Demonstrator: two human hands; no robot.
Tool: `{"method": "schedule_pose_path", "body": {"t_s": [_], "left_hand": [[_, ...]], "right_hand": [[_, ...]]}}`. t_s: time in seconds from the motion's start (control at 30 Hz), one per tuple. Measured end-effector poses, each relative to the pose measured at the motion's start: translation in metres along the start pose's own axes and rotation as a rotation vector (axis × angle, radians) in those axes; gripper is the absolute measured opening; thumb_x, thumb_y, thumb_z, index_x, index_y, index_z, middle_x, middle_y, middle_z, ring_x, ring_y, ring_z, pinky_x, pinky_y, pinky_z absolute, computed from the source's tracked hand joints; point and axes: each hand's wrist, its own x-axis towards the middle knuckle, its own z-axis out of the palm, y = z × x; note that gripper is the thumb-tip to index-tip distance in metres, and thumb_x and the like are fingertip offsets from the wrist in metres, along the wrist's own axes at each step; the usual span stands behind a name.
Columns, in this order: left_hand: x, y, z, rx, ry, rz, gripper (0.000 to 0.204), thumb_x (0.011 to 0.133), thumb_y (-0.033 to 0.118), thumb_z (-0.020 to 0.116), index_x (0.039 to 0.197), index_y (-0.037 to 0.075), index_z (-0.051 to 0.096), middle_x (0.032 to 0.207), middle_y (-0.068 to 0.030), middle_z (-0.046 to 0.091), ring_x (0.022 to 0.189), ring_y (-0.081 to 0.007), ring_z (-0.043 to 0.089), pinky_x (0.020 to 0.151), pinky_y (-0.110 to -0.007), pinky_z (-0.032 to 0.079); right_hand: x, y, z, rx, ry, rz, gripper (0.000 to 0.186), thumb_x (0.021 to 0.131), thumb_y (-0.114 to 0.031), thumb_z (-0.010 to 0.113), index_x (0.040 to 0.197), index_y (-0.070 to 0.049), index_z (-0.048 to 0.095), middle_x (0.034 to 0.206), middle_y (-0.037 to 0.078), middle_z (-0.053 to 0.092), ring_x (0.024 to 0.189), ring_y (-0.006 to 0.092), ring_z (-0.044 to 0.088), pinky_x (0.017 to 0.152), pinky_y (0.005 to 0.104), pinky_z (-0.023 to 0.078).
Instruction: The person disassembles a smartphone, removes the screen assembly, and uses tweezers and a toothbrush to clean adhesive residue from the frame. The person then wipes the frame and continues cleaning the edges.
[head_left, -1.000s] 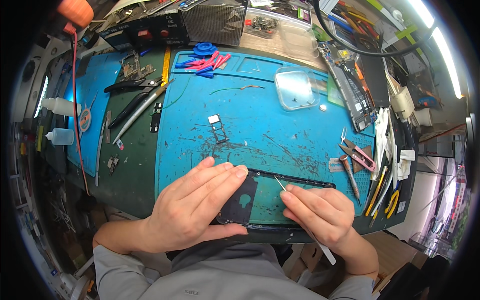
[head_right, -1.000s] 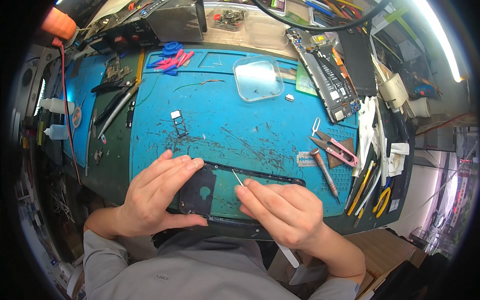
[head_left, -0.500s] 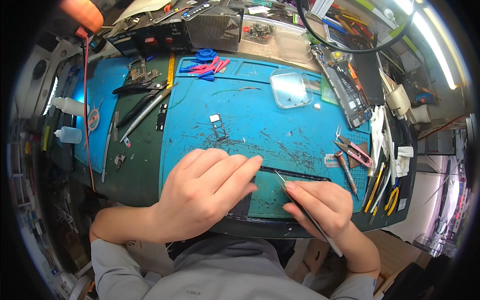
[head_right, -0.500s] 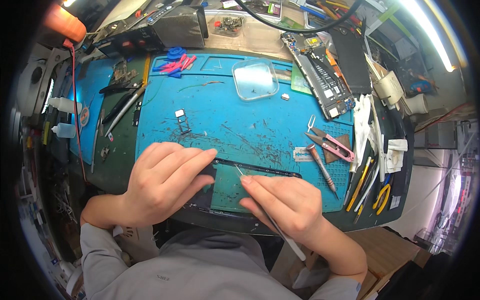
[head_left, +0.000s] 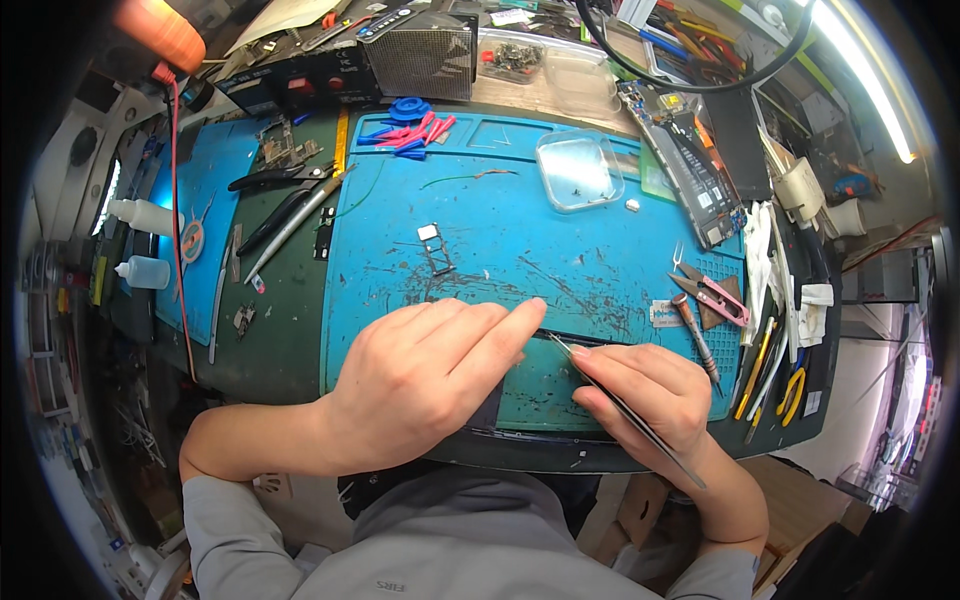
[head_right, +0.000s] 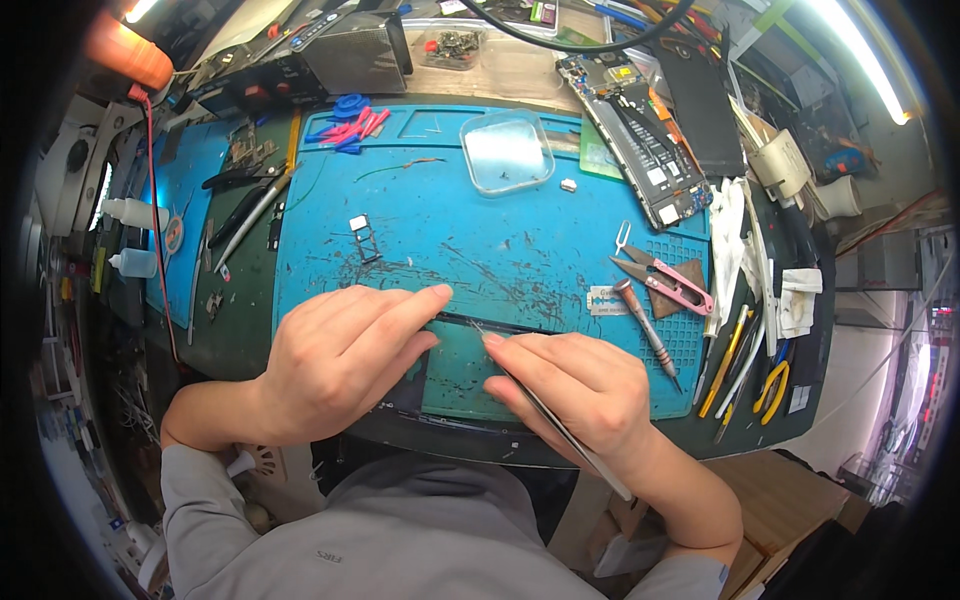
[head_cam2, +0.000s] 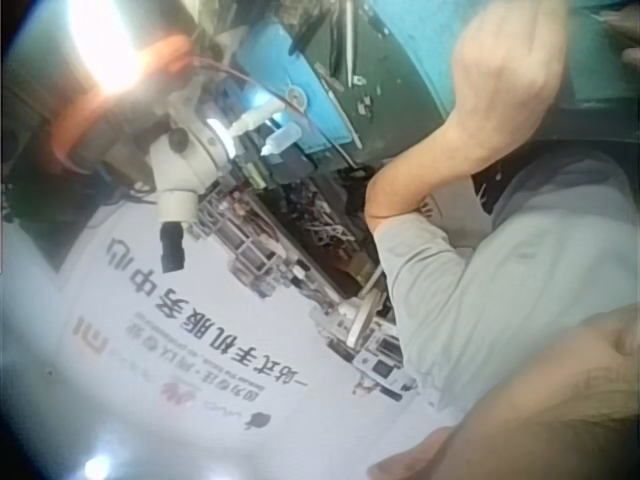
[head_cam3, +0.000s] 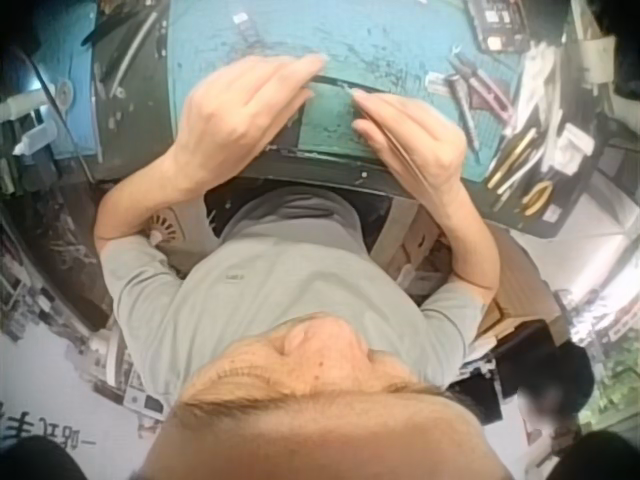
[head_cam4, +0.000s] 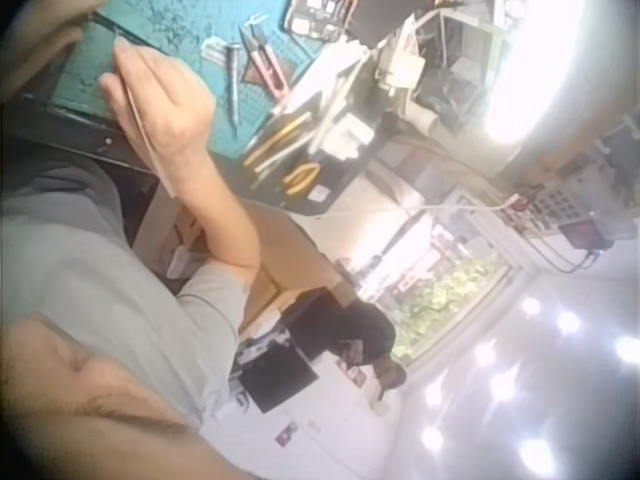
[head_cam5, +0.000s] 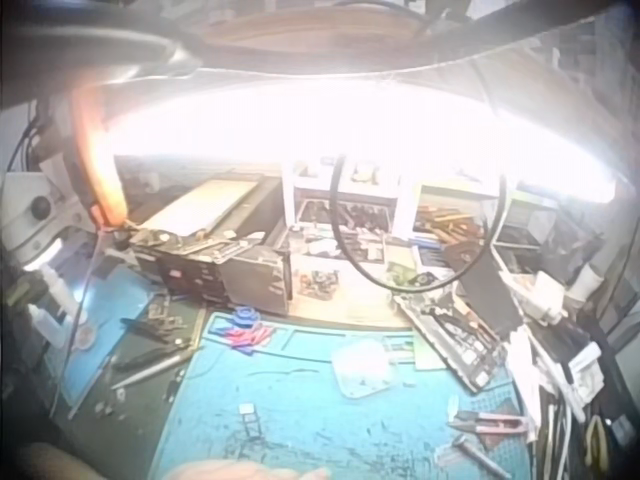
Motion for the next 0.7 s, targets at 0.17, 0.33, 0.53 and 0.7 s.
{"method": "schedule_pose_path", "body": {"t_s": [0.17,0.33,0.53,0.7], "left_hand": [[0.008,0.003,-0.005,0.012,-0.056,-0.007,0.049,0.084,0.003,0.082,0.131,-0.002,0.069,0.099,-0.012,0.074,0.08,-0.0276,0.072,0.068,-0.038,0.057],[0.016,-0.005,0.011,-0.067,0.046,0.139,0.052,0.081,0.003,0.073,0.132,-0.004,0.069,0.098,-0.0111,0.073,0.079,-0.0256,0.07,0.069,-0.037,0.058],[0.021,-0.001,0.014,0.038,0.006,0.196,0.057,0.076,0.005,0.071,0.133,-0.004,0.07,0.097,-0.0077,0.072,0.078,-0.0201,0.069,0.067,-0.032,0.058],[0.021,0.004,0.015,0.222,-0.011,0.289,0.059,0.073,0.009,0.073,0.131,-0.001,0.073,0.094,-0.0039,0.07,0.075,-0.0139,0.067,0.06,-0.026,0.054]], "right_hand": [[-0.001,0.0,0.001,-0.025,0.005,-0.02,0.032,0.084,-0.009,0.087,0.114,-0.001,0.078,0.101,0.012,0.079,0.081,0.0259,0.076,0.066,0.0342,0.059],[-0.002,0.0,0.003,-0.059,0.027,-0.048,0.03,0.084,-0.007,0.086,0.113,-0.003,0.079,0.102,0.011,0.079,0.084,0.0247,0.077,0.068,0.0333,0.061],[-0.002,0.0,0.003,-0.05,0.041,-0.068,0.03,0.084,-0.006,0.086,0.113,-0.003,0.079,0.102,0.011,0.079,0.084,0.0242,0.077,0.068,0.033,0.061],[-0.001,0.001,0.003,-0.044,0.048,-0.064,0.028,0.083,-0.005,0.086,0.109,-0.002,0.078,0.101,0.011,0.079,0.085,0.0254,0.077,0.068,0.0336,0.061]]}}
